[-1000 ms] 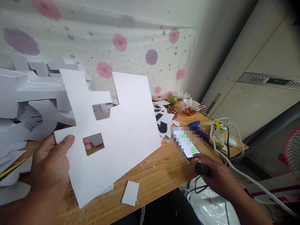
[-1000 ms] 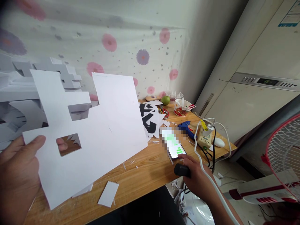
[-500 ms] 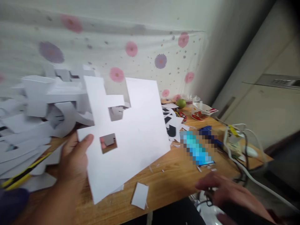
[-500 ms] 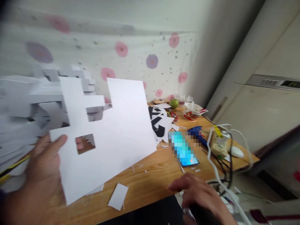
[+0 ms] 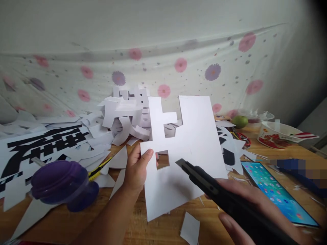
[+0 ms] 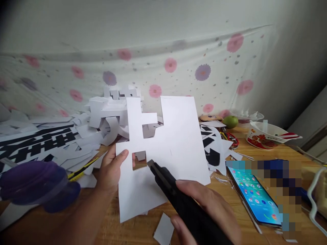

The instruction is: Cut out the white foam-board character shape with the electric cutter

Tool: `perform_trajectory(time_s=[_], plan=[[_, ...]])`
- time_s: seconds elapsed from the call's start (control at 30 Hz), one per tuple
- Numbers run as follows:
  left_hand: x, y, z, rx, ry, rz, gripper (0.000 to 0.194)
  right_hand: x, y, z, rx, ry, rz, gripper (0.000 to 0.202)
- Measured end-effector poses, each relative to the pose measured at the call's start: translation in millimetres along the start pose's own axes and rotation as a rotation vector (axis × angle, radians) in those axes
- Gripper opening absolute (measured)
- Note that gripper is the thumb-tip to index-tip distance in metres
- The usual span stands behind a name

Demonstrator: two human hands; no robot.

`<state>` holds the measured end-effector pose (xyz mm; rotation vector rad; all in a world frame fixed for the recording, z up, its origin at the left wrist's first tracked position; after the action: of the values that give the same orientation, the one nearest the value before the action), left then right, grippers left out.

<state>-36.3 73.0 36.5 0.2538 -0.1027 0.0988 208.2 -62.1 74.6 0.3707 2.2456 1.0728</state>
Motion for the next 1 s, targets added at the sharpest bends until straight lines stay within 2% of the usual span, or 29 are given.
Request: perform_trajectory(time_s=[0.1, 0.2, 0.27, 0.4, 0.5, 0.57, 0.63, 0.7, 0.87, 1.0], plan=[[1.9, -2, 2, -0.007, -0.031, -0.017, 0.022, 18, 12, -8, -0.058, -0.004, 0.133, 0.024], [3.2, -4, 4, -0.035, -0.043, -0.017, 0.022, 32, 9, -6, -0.069, 0.089, 0.187, 0.024], [4.6, -4, 4, -0.054, -0.035, -0.026, 0.022, 36, 2, 3, 0.014, 0.139, 0.195, 0.027], [6.1, -5, 4, -0.08, -0.025, -0.019, 0.024, 32, -7, 22, 0.284, 0.295, 0.248, 0.032], [6.2, -5, 3, -0.093, -0.034, -0.003, 0.026, 39, -2, 24, 0.374, 0.537, 0.208, 0.033], [5.8, -6, 3, -0.083, -0.028, 0.005, 0.027, 40, 1, 23, 0.399, 0.583, 0.242, 0.032], [4.9, -6, 3, -0.069, -0.031, 0.016, 0.026, 36, 1, 21, 0.39, 0.525, 0.314, 0.026], [4.5, -5, 3, -0.053, -0.047, 0.024, 0.025, 31, 2, 15, 0.354, 0.4, 0.332, 0.018], [3.2, -6, 9, 0.042, -0.019, 0.026, 0.021, 29, 14, -4, 0.185, 0.089, 0.131, 0.018], [-3.2, -8, 13, 0.116, 0.081, 0.06, 0.021, 31, 20, -10, 0.137, -0.017, 0.102, 0.018]])
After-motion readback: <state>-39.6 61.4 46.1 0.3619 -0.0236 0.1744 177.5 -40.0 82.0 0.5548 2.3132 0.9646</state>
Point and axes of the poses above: each hand's wrist, its own y-axis towards the middle knuckle, its own x-axis out of the palm, z = x × y, the point moved 7 cm from there along y, towards the middle knuckle, and after that the axes turned 8 degrees about y, right-handed, at the moved point
